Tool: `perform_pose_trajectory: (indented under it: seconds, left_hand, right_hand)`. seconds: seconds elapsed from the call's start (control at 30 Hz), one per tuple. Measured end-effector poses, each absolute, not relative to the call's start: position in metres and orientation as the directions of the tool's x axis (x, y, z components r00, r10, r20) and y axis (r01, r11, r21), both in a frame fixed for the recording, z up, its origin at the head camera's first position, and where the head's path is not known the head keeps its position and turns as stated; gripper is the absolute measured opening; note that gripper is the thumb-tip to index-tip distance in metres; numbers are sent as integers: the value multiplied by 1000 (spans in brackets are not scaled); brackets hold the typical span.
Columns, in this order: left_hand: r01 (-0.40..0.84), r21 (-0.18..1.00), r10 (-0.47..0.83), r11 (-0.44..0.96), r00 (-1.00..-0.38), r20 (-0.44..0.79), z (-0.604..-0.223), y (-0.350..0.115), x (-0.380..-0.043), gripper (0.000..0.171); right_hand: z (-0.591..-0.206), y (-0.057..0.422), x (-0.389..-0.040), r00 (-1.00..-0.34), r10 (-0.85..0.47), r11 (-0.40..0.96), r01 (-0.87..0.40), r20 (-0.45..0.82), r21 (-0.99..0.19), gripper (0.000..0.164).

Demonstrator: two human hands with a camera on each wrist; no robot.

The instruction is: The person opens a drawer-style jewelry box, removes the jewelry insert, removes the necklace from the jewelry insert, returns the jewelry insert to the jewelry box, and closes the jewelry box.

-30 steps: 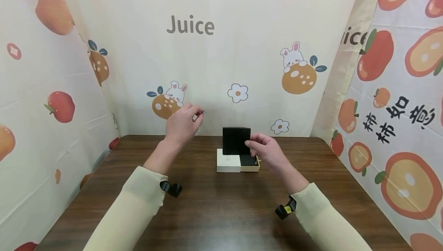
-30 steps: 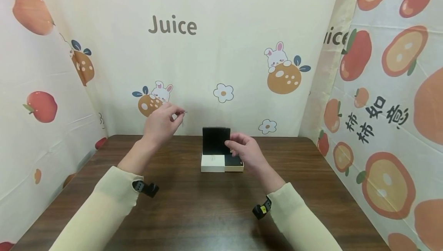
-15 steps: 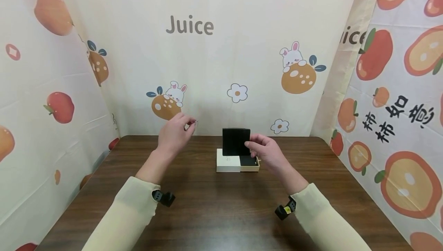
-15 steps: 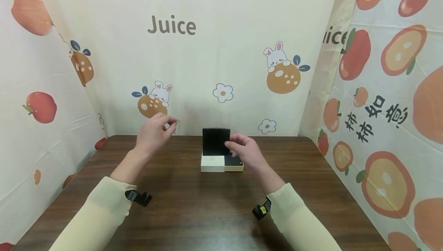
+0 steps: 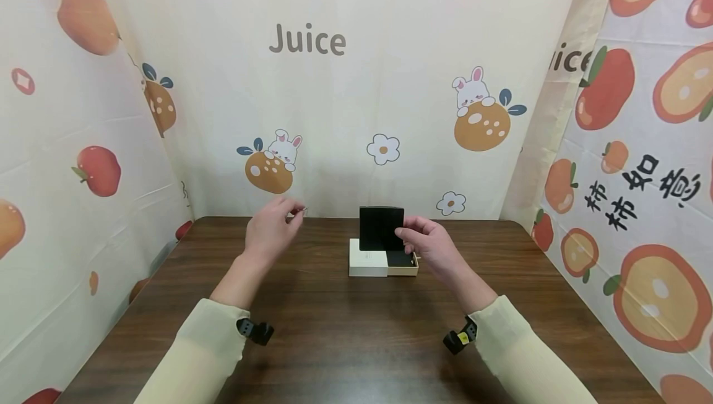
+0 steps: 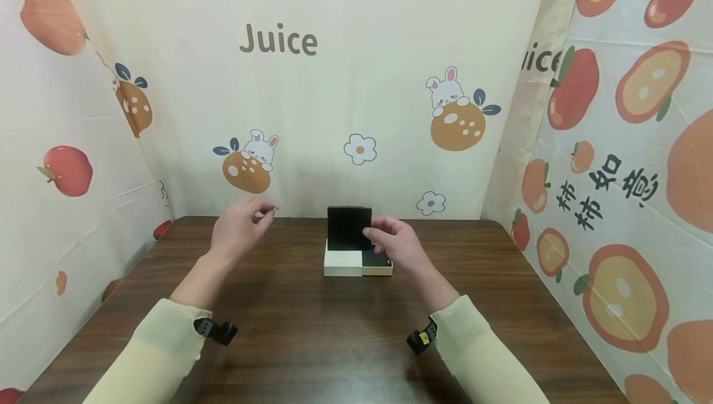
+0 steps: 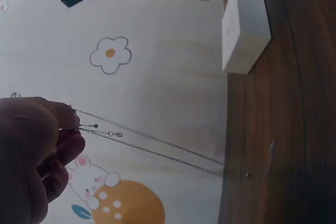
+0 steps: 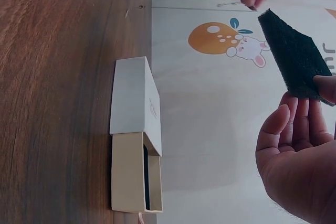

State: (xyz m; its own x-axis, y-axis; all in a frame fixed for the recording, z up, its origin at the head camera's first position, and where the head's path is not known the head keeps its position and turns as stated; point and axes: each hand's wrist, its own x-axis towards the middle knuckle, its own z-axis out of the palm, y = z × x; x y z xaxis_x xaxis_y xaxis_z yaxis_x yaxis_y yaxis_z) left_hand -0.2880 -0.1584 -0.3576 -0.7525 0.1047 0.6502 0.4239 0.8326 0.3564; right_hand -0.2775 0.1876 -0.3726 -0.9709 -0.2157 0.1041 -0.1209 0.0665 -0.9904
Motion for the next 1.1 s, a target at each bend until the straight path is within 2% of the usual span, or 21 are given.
perform_pose_trajectory:
  seconds: [0.47, 0.8, 1.1]
  left_hand:
    - [289, 384, 59, 877, -858, 510, -393, -185, -296, 14]
    - [263, 364, 138, 893, -932, 335, -416, -192, -302, 13]
    - [225, 370, 164, 901, -968, 189, -433, -198, -308, 15]
  right_hand:
    - [-374, 190, -279, -970, -222, 78, -120, 100, -990, 19]
    - [-374, 191, -279, -973, -212, 83, -111, 91, -990, 17]
    - [-374, 191, -279, -972, -211, 78, -117, 99, -990, 13]
